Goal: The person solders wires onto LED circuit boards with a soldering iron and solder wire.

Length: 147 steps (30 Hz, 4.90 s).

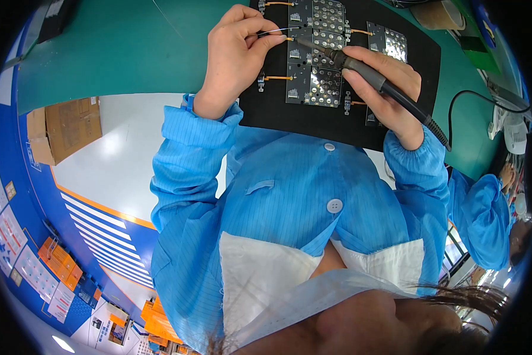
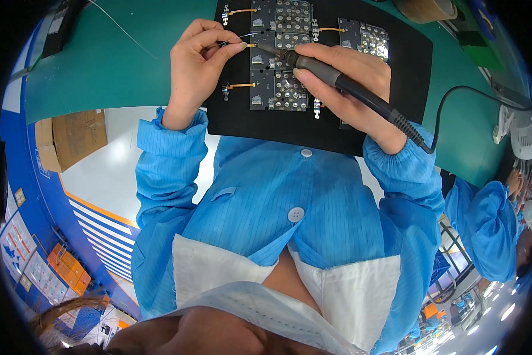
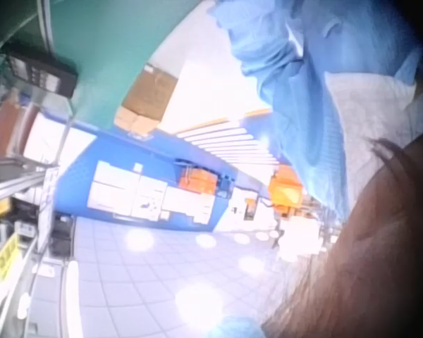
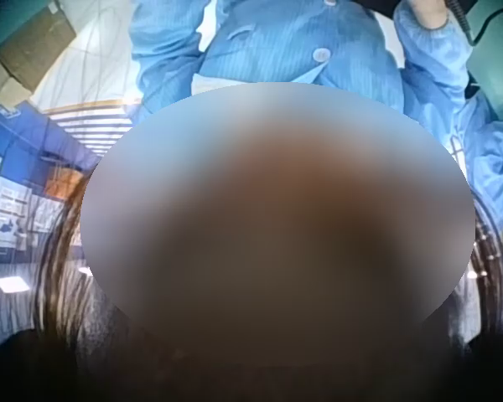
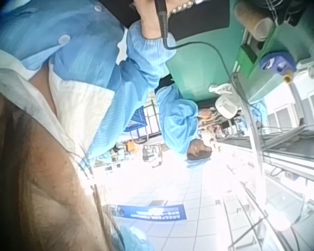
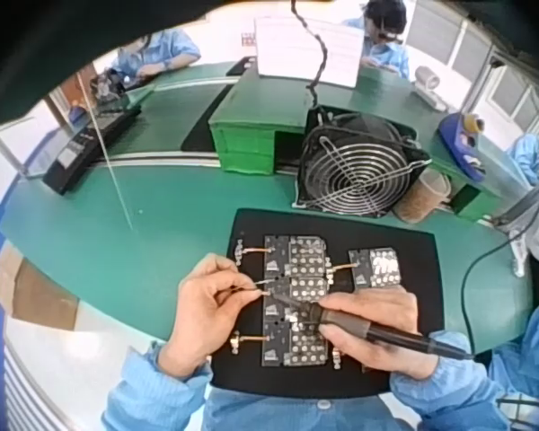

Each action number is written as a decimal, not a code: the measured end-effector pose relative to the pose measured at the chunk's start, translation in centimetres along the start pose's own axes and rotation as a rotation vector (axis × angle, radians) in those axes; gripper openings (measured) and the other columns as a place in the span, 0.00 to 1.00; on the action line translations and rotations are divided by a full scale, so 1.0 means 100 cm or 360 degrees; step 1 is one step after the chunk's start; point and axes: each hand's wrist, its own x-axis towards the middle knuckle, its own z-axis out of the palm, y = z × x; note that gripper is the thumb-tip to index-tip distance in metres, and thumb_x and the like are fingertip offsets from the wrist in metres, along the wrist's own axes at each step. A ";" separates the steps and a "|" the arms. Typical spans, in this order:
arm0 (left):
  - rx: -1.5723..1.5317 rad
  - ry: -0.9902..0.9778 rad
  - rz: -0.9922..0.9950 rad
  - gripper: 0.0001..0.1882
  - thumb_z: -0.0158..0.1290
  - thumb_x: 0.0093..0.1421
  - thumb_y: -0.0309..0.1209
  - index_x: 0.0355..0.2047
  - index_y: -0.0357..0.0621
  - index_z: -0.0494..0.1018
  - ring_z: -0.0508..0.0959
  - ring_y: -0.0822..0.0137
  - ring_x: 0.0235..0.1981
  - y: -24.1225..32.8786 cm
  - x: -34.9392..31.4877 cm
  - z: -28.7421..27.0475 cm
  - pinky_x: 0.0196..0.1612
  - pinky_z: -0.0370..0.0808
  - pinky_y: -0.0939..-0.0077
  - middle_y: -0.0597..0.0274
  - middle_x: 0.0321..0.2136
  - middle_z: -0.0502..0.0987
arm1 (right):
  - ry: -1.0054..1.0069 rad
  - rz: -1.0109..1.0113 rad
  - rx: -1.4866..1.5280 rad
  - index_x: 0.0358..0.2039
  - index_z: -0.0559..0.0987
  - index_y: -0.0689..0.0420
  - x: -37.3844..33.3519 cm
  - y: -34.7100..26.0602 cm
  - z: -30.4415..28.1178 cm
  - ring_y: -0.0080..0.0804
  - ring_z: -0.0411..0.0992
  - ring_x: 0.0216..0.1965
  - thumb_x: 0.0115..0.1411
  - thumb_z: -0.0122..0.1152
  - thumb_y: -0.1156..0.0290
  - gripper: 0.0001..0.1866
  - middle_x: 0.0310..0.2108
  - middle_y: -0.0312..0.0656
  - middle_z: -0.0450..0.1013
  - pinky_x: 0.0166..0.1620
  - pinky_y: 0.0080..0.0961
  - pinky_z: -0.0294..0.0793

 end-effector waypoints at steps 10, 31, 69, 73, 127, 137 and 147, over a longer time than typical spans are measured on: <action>0.0013 0.0006 0.0021 0.05 0.63 0.50 0.22 0.28 0.37 0.79 0.61 0.81 0.20 -0.002 -0.001 0.000 0.22 0.58 0.86 0.70 0.31 0.70 | -0.0033 0.0007 0.0003 0.41 0.80 0.60 0.000 -0.001 -0.001 0.31 0.78 0.24 0.53 0.67 0.69 0.15 0.24 0.44 0.78 0.27 0.18 0.75; 0.0085 -0.0034 0.0061 0.06 0.62 0.52 0.22 0.32 0.37 0.78 0.63 0.80 0.21 0.001 0.003 -0.005 0.22 0.59 0.87 0.69 0.31 0.69 | -0.0006 0.0055 0.0018 0.40 0.81 0.59 0.002 -0.006 -0.010 0.31 0.77 0.24 0.53 0.67 0.69 0.14 0.25 0.45 0.78 0.26 0.18 0.74; 0.0411 0.0207 0.0333 0.08 0.59 0.48 0.16 0.28 0.40 0.74 0.69 0.61 0.34 0.032 -0.056 -0.023 0.33 0.69 0.73 0.59 0.36 0.68 | -0.0070 -0.0113 -0.0006 0.39 0.80 0.64 -0.021 -0.022 0.007 0.33 0.76 0.22 0.49 0.69 0.73 0.16 0.22 0.45 0.76 0.23 0.20 0.73; 0.0451 0.0200 0.0320 0.06 0.59 0.50 0.17 0.28 0.39 0.75 0.70 0.66 0.32 0.030 -0.057 -0.023 0.35 0.68 0.76 0.61 0.37 0.69 | -0.0069 -0.0119 0.0030 0.39 0.80 0.64 -0.021 -0.020 0.008 0.33 0.76 0.22 0.49 0.69 0.73 0.16 0.22 0.45 0.77 0.23 0.21 0.73; 0.0210 -0.0071 0.0105 0.07 0.61 0.49 0.18 0.30 0.36 0.76 0.59 0.77 0.19 0.008 -0.040 -0.003 0.23 0.60 0.81 0.66 0.30 0.68 | -0.0075 -0.0153 0.0026 0.41 0.80 0.62 -0.026 -0.011 0.012 0.29 0.75 0.20 0.51 0.67 0.71 0.16 0.21 0.43 0.76 0.22 0.18 0.71; 0.0199 -0.0074 0.0111 0.06 0.61 0.50 0.19 0.30 0.36 0.76 0.58 0.77 0.17 0.007 -0.039 -0.007 0.22 0.60 0.81 0.66 0.31 0.68 | -0.0095 -0.0170 0.0047 0.40 0.80 0.62 -0.024 -0.011 0.014 0.29 0.75 0.20 0.51 0.68 0.70 0.16 0.21 0.43 0.76 0.21 0.18 0.71; 0.0209 -0.0091 0.0101 0.06 0.61 0.50 0.19 0.30 0.36 0.77 0.59 0.78 0.18 0.007 -0.040 -0.009 0.22 0.60 0.81 0.66 0.31 0.68 | -0.0054 -0.0156 0.0022 0.41 0.80 0.61 -0.021 -0.012 0.015 0.30 0.75 0.20 0.51 0.68 0.70 0.16 0.21 0.43 0.76 0.22 0.18 0.71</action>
